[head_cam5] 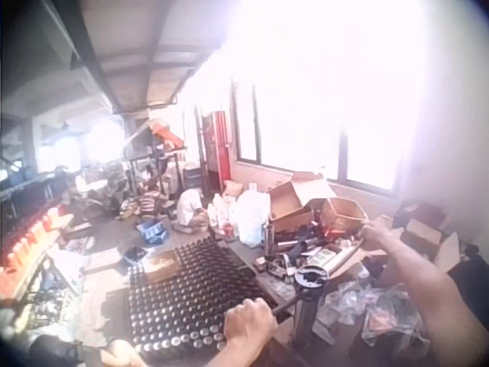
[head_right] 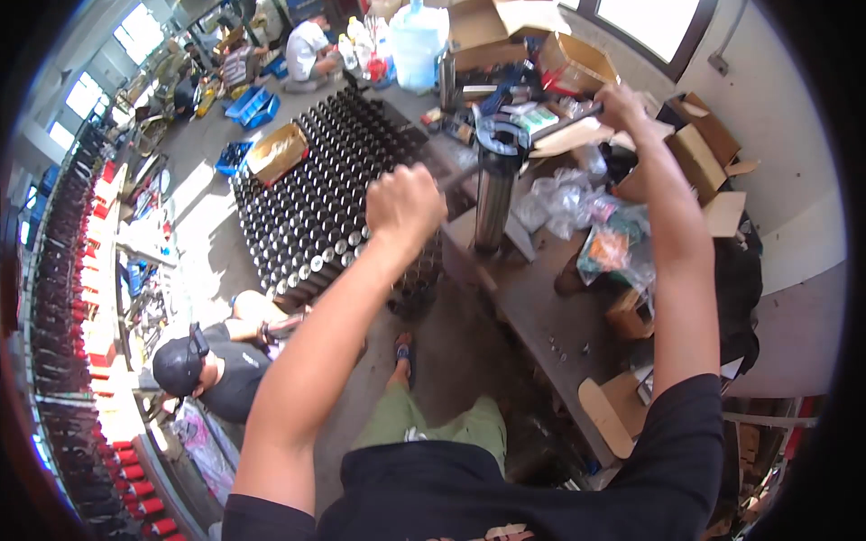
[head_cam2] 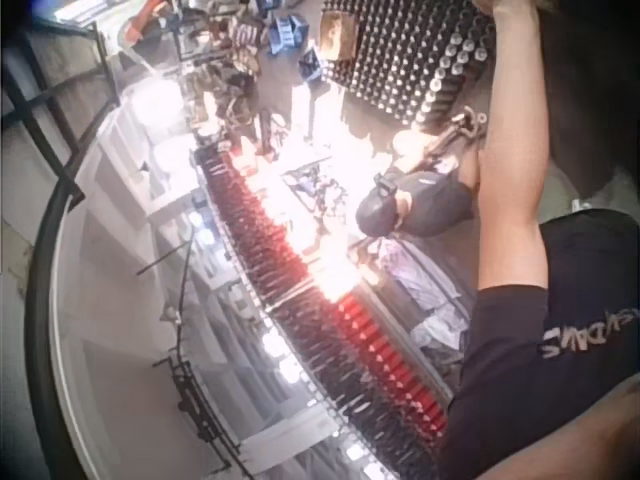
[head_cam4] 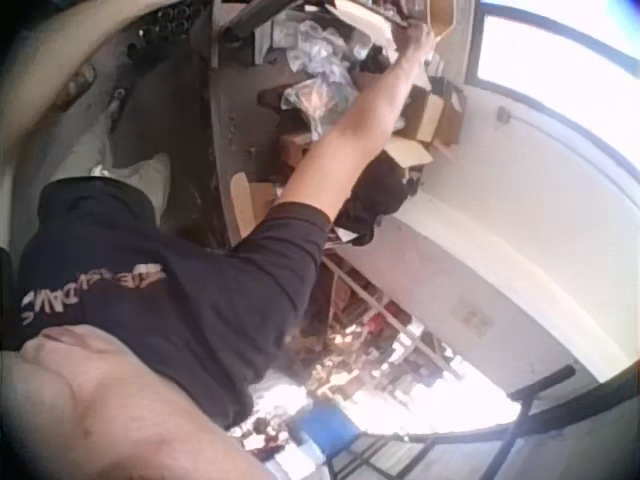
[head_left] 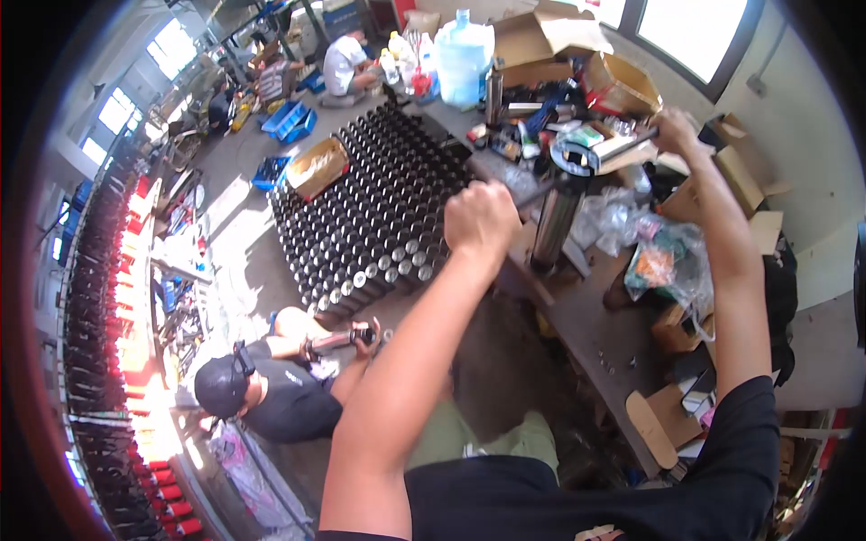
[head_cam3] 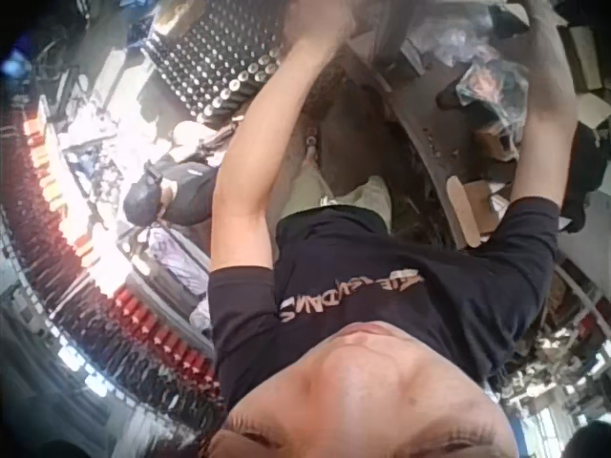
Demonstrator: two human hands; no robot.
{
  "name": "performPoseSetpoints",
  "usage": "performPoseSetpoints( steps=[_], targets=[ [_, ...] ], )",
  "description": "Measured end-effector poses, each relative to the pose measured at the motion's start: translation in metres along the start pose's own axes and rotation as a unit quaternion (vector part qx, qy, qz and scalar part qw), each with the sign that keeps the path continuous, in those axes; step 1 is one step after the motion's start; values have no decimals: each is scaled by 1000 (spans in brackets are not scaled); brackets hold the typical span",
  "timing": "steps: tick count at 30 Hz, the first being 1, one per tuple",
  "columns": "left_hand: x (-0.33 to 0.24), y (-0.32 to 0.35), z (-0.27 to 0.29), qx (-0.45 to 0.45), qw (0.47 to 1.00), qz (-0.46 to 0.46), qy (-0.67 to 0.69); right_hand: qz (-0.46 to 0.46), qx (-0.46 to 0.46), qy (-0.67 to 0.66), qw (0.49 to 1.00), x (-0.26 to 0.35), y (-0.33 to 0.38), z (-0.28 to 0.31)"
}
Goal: The person assembles metal cylinders by placing them in a vise and using a metal rod to tighten the top components before placing the finished items into a large wire bin.
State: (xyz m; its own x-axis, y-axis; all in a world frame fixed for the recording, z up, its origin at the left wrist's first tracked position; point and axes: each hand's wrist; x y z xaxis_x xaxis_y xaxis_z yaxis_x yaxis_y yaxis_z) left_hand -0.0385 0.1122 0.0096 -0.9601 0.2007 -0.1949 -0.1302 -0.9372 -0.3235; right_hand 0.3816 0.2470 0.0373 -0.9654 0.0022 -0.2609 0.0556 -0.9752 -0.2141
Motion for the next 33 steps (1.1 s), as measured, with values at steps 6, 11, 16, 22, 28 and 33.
performPoseSetpoints(
  steps=[6, 11, 16, 22, 28, 33],
  targets=[
    [8, 12, -6, -25, 995, -87, -51, -92, -85, -5, 992, -24, 40, -16],
    [50, -45, -41, -172, 951, -235, -107, -345, -68, 1, 936, 29, 138, 45],
    [62, -163, -97, -252, 892, -373, -39, -363, -148, 44, 919, 122, 261, 96],
    [20, -262, -145, -268, 763, -572, 139, -541, -23, 89, 836, 288, 297, 159],
    [19, -239, -149, -243, 754, -565, 231, -558, 13, 194, 807, 267, 296, 145],
    [22, -232, -139, -226, 733, -565, 304, -652, -3, 146, 744, 277, 273, 159]
  ],
)
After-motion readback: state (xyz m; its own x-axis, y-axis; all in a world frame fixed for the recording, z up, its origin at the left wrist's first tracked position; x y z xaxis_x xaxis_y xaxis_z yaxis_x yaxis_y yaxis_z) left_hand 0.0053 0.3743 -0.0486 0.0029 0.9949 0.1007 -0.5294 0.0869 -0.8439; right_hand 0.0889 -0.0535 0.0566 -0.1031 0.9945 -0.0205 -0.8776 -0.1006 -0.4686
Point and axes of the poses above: each hand's wrist, its own y-axis away from the middle knuckle, its own z-axis out of the back of the hand, x = y × z, and after that the axes turned 5 degrees about -x, right-handed
